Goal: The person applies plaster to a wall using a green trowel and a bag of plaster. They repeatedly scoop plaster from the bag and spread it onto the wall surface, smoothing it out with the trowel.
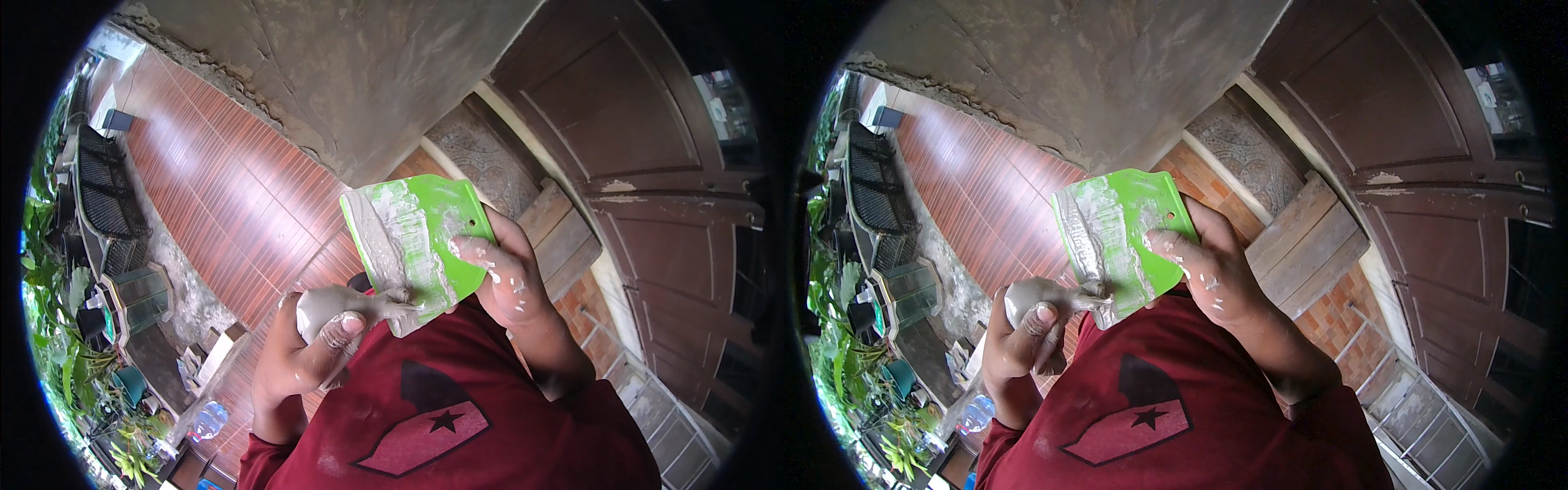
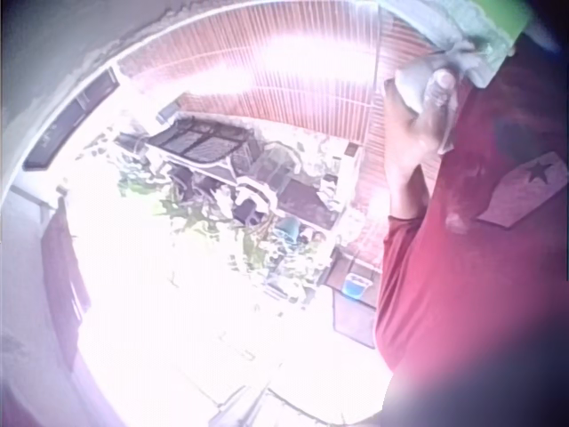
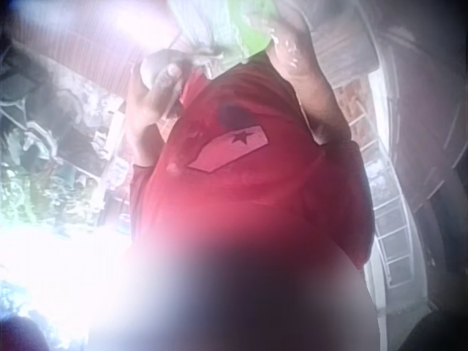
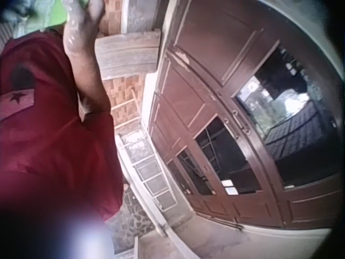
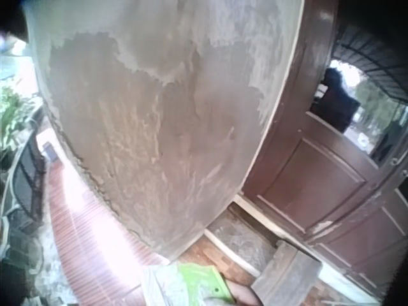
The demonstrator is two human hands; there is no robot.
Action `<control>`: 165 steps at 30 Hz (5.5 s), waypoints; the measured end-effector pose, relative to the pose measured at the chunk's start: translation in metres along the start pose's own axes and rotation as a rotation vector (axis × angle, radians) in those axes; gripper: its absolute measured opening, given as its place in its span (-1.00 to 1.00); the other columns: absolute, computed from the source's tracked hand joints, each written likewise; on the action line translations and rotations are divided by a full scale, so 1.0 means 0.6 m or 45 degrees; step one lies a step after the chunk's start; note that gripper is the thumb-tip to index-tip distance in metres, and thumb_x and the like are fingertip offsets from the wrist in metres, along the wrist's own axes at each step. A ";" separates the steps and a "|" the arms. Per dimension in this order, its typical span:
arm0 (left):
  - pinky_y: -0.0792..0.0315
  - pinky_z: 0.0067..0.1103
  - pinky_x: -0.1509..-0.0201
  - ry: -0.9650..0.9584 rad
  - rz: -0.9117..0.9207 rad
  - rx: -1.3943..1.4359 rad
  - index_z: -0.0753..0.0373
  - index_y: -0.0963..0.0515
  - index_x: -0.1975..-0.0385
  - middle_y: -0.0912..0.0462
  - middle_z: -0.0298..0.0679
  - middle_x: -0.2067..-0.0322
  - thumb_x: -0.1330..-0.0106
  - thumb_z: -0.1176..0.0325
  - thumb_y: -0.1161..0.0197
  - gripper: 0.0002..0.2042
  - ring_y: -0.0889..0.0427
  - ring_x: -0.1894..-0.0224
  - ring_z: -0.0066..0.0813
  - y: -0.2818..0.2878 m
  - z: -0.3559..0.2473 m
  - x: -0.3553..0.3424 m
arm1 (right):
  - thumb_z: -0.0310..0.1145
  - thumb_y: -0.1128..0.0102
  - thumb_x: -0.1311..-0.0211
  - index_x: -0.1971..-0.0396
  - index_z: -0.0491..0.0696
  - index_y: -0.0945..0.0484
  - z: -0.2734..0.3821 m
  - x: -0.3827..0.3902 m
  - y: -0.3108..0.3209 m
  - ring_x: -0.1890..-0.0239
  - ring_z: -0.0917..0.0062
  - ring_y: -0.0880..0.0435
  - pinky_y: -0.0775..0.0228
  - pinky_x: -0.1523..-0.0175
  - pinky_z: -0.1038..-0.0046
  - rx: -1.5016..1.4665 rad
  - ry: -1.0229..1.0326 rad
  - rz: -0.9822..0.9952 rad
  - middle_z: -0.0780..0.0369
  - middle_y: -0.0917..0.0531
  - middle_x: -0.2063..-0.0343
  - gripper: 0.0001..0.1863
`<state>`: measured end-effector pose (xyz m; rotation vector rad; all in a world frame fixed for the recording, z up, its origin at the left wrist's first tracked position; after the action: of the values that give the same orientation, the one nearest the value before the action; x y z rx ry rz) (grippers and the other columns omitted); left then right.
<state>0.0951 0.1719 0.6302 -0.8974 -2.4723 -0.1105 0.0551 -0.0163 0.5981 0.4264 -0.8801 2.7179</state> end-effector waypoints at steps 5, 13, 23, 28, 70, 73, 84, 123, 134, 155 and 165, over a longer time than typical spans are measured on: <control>-0.18 -0.65 0.83 0.032 -0.042 0.029 0.48 -0.48 0.31 -0.40 -0.31 0.80 -0.31 0.16 -0.15 -0.62 -0.35 0.86 -0.61 0.003 0.003 -0.002 | -0.41 -0.09 -0.18 0.02 -0.24 -0.44 0.004 -0.003 -0.001 0.19 0.70 -0.49 -0.33 0.03 0.61 0.101 -0.004 0.044 0.29 -0.57 0.23 -0.63; -0.23 -0.66 0.80 0.077 -0.130 0.014 0.44 -0.48 0.28 -0.44 -0.29 0.77 -0.34 0.21 -0.13 -0.68 -0.39 0.83 -0.58 0.000 0.005 -0.026 | -0.37 -0.11 -0.13 0.03 -0.26 -0.45 0.011 -0.012 0.016 0.20 0.68 -0.49 -0.33 0.03 0.59 0.125 -0.017 0.108 0.28 -0.57 0.25 -0.59; -0.17 -0.69 0.75 -0.152 -0.244 -0.086 0.42 -0.48 0.30 -0.42 -0.37 0.73 -0.37 0.25 -0.11 -0.72 -0.31 0.80 -0.70 0.008 -0.012 -0.047 | -0.41 -0.10 -0.10 0.01 -0.27 -0.44 -0.008 -0.021 0.026 0.15 0.62 -0.54 -0.35 -0.01 0.55 -0.109 -0.208 0.130 0.25 -0.58 0.20 -0.57; -0.16 -0.69 0.74 -0.371 -0.357 -0.161 0.42 -0.48 0.25 -0.41 -0.37 0.72 -0.39 0.22 -0.10 -0.70 -0.29 0.79 -0.70 0.023 -0.017 -0.067 | -0.44 -0.06 -0.10 -0.03 -0.26 -0.43 -0.023 -0.023 0.039 0.08 0.55 -0.56 -0.37 -0.06 0.50 -0.302 -0.360 0.172 0.19 -0.59 0.14 -0.56; 0.01 -0.61 0.85 -0.271 0.189 1.557 -0.09 -0.36 -0.19 -0.16 -0.38 0.81 -0.43 -0.17 0.27 -0.50 -0.03 0.88 -0.59 -0.042 0.106 0.031 | -0.54 -0.11 -0.12 -0.03 -0.19 -0.43 0.567 -0.091 -0.179 0.29 0.12 -0.65 -0.48 0.21 0.23 1.076 1.800 -0.813 -0.08 -0.62 0.39 -0.59; -0.02 -0.60 0.85 -0.319 0.290 1.505 -0.09 -0.33 -0.22 -0.17 -0.37 0.80 -0.45 -0.14 0.27 -0.52 -0.04 0.87 -0.58 -0.065 0.091 0.035 | -0.56 -0.12 -0.05 -0.20 -0.19 -0.29 0.520 -0.125 -0.277 0.16 0.04 -0.63 -0.53 0.17 0.19 1.289 1.776 -0.675 -0.20 -0.58 0.24 -0.39; 0.00 -0.50 0.83 -0.222 0.306 1.585 0.00 -0.39 0.27 -0.19 -0.36 0.76 -0.36 -0.30 0.29 -0.50 -0.10 0.83 -0.50 -0.116 0.146 0.083 | -0.64 -0.07 -0.04 -0.10 -0.29 -0.32 0.323 0.037 -0.351 0.05 -0.03 -0.58 -0.61 0.22 0.32 1.177 1.902 -0.280 -0.29 -0.46 0.04 -0.47; 0.03 -0.57 0.80 -0.428 0.385 1.487 0.00 -0.46 0.12 -0.10 -0.39 0.79 -0.42 -0.18 0.24 -0.55 -0.02 0.82 -0.58 -0.031 0.187 0.200 | -0.36 -0.27 -0.16 0.09 -0.13 -0.47 0.221 0.081 -0.213 0.19 0.51 -0.59 -0.50 0.07 0.40 -0.272 1.116 0.097 0.27 -0.58 0.23 -0.67; -0.22 -0.57 0.64 -0.185 0.409 1.318 0.08 -0.33 0.23 -0.28 -0.35 0.50 -0.28 0.17 -0.13 -0.80 -0.28 0.61 -0.52 0.000 0.256 0.211 | -0.48 -0.05 -0.12 -0.02 -0.09 -0.36 0.080 0.071 -0.019 -0.01 0.29 -0.52 -0.42 -0.15 0.16 -0.480 0.538 -0.446 0.15 -0.47 0.03 -0.59; -0.33 -0.42 0.61 -0.158 -0.185 0.827 0.13 -0.32 0.34 -0.32 -0.28 0.66 -0.26 0.11 -0.15 -0.75 -0.33 0.73 -0.37 -0.087 0.128 -0.008 | -0.79 -0.07 0.29 -0.29 -0.12 -0.17 0.373 -0.118 -0.162 -0.26 0.04 -0.27 -0.38 -0.23 0.23 1.188 1.846 -0.441 -0.20 -0.22 -0.23 -0.08; -0.40 -0.40 0.62 -0.163 0.222 1.002 0.15 -0.25 0.34 -0.40 -0.15 0.61 -0.05 0.48 -0.18 -0.75 -0.46 0.66 -0.26 -0.140 0.017 -0.032 | -0.65 -0.10 -0.20 0.16 -0.30 -0.52 0.432 -0.043 -0.070 0.33 0.65 -0.63 -0.48 0.27 0.55 0.591 1.765 -0.455 0.10 -0.65 0.45 -0.79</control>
<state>0.0515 0.0977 0.6197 -0.7572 -2.2184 0.9334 0.1434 -0.1429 0.8120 -1.0231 0.2002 2.0634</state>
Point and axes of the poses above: each hand's wrist, its own x-axis away from the middle knuckle, its own y-axis out of the back of the hand, z = x × y, the point moved 8 cm from there along -x, towards the middle knuckle
